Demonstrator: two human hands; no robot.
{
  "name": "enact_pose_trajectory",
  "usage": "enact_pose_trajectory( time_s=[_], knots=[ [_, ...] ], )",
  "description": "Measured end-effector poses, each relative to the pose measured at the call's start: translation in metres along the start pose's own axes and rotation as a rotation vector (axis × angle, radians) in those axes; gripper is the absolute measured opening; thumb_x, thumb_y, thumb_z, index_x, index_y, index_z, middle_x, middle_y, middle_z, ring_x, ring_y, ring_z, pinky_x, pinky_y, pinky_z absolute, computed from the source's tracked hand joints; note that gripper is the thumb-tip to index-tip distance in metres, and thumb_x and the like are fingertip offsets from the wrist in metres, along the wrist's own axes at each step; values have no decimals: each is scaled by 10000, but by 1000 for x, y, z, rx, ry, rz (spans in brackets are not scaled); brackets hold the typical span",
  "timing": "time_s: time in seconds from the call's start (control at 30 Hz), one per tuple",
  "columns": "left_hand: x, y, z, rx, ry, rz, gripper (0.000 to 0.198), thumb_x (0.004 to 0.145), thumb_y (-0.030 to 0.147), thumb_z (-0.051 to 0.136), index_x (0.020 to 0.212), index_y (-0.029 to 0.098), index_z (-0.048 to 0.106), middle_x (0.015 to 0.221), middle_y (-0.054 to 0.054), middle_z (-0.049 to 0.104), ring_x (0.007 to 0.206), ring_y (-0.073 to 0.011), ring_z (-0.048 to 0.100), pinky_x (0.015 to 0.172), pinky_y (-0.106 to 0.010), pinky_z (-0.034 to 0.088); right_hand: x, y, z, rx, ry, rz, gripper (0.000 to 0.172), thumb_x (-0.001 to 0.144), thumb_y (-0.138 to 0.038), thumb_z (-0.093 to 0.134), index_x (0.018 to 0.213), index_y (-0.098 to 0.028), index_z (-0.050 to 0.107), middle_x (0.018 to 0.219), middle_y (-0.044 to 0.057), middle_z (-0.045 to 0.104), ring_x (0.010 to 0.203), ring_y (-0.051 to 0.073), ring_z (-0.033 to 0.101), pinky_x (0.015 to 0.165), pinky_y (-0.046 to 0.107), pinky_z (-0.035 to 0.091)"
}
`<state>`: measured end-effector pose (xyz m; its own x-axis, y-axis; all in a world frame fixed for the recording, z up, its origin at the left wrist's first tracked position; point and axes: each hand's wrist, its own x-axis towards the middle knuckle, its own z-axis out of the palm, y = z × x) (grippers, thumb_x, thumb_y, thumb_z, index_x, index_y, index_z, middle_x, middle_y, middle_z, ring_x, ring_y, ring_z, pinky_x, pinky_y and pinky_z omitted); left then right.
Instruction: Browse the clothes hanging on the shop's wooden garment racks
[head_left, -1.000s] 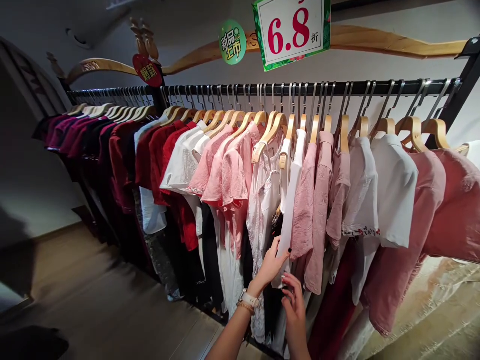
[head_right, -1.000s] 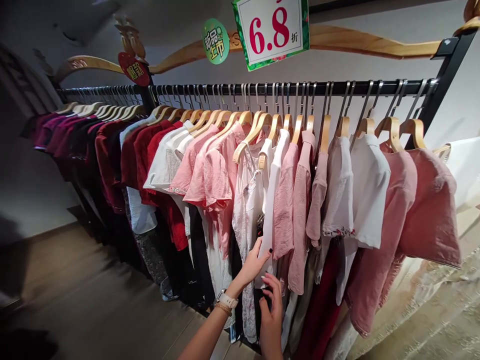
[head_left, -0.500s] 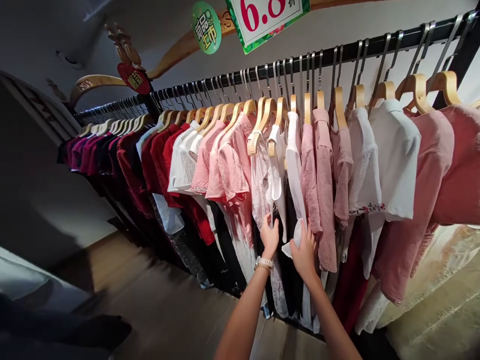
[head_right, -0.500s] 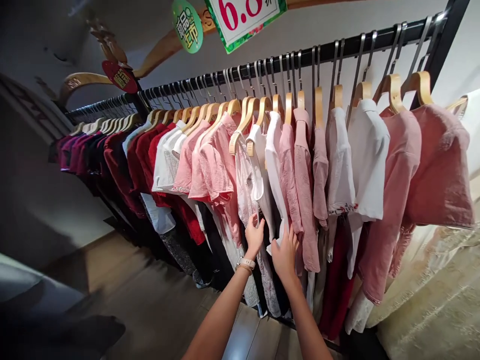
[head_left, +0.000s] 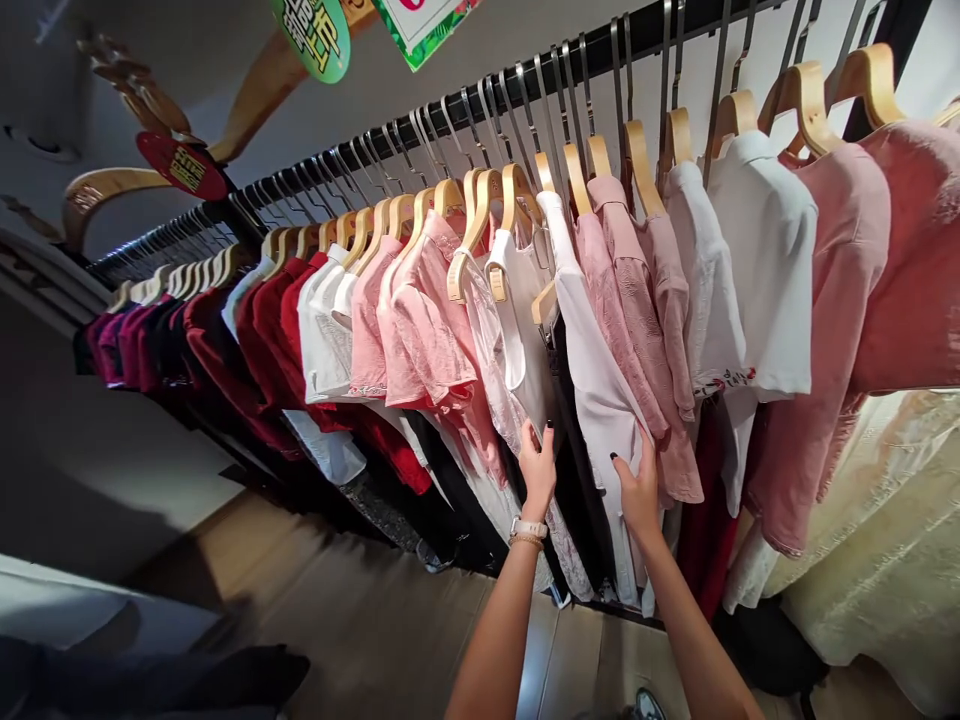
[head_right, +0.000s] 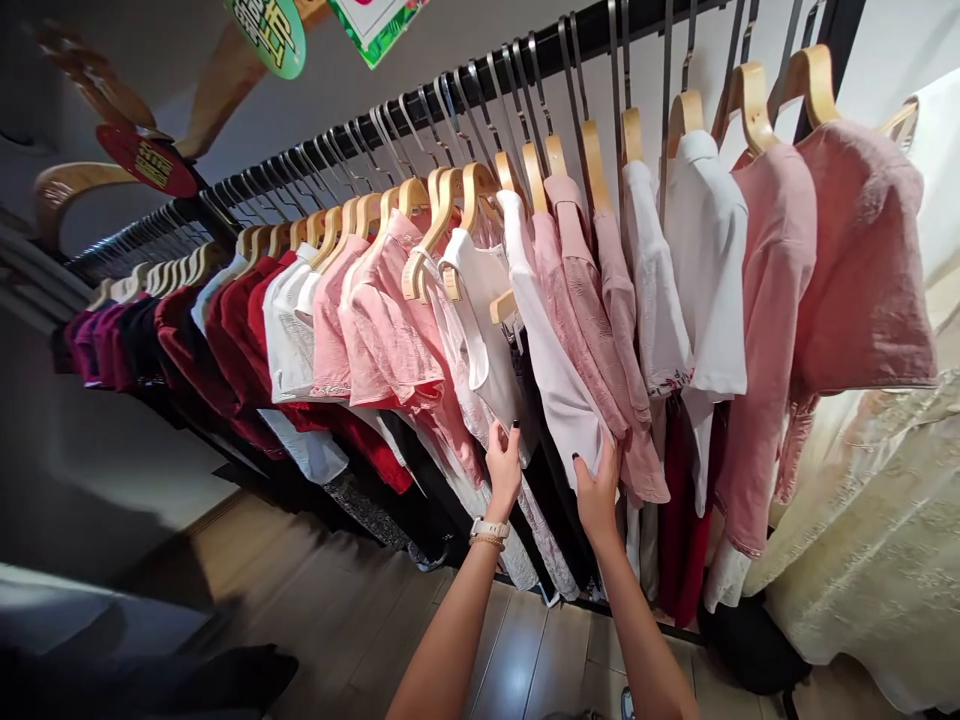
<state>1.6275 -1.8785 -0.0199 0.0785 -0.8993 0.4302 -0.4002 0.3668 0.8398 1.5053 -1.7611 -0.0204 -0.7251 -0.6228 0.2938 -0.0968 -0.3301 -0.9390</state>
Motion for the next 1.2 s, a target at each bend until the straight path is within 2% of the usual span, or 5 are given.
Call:
enact_pose_trajectory(
  time_s=[0.33, 0.43, 0.53, 0.8, 1.2],
  knots=[
    [-18, 40, -8, -209, 211, 224, 668, 945, 449, 537, 1513, 164, 330, 1473, -200, 515, 1355, -290, 530, 1135, -453, 418, -10, -31, -8, 151, -164, -109, 391, 852, -308, 577, 1221, -236, 684, 1308, 88, 648, 1302, 270, 532, 1172, 476, 338],
    [-28, 57, -17, -247, 53, 318, 654, 977, 572, 404, 1494, 173, 379, 1532, -183, 460, 1414, -302, 470, 1153, -450, 409, -12, -45, -3, 435, -495, -82, 256, 884, -382, 583, 978, -222, 760, 1351, 109, 639, 1284, 310, 573, 1115, 497, 408],
    [-24, 73, -17, -233, -142, 232, 701, 968, 552, 473, 1541, 177, 318, 1592, -166, 399, 1488, -297, 376, 1200, -435, 363, -3, -50, 1, 643, -518, -7, 304, 897, -407, 568, 1075, -227, 735, 1486, 108, 551, 1363, 323, 524, 1135, 533, 401],
    [21, 57, -21, 0, 137, 92, 615, 896, 296, 619, 1483, 218, 452, 1308, -132, 681, 1125, -299, 683, 973, -410, 526, 22, -40, -16, 267, -352, -40, 705, 842, -258, 593, 1527, -295, 433, 1631, 7, 369, 1534, 217, 268, 1276, 470, 185],
    [33, 34, -44, -93, 235, 112, 521, 812, 133, 600, 1325, 217, 570, 1270, -94, 680, 1154, -234, 650, 1020, -340, 478, 12, -20, -7, -487, -349, -308, 356, 890, -166, 453, 1095, -263, 727, 1585, 32, 429, 1568, 282, 140, 1229, 586, 237]
  ],
)
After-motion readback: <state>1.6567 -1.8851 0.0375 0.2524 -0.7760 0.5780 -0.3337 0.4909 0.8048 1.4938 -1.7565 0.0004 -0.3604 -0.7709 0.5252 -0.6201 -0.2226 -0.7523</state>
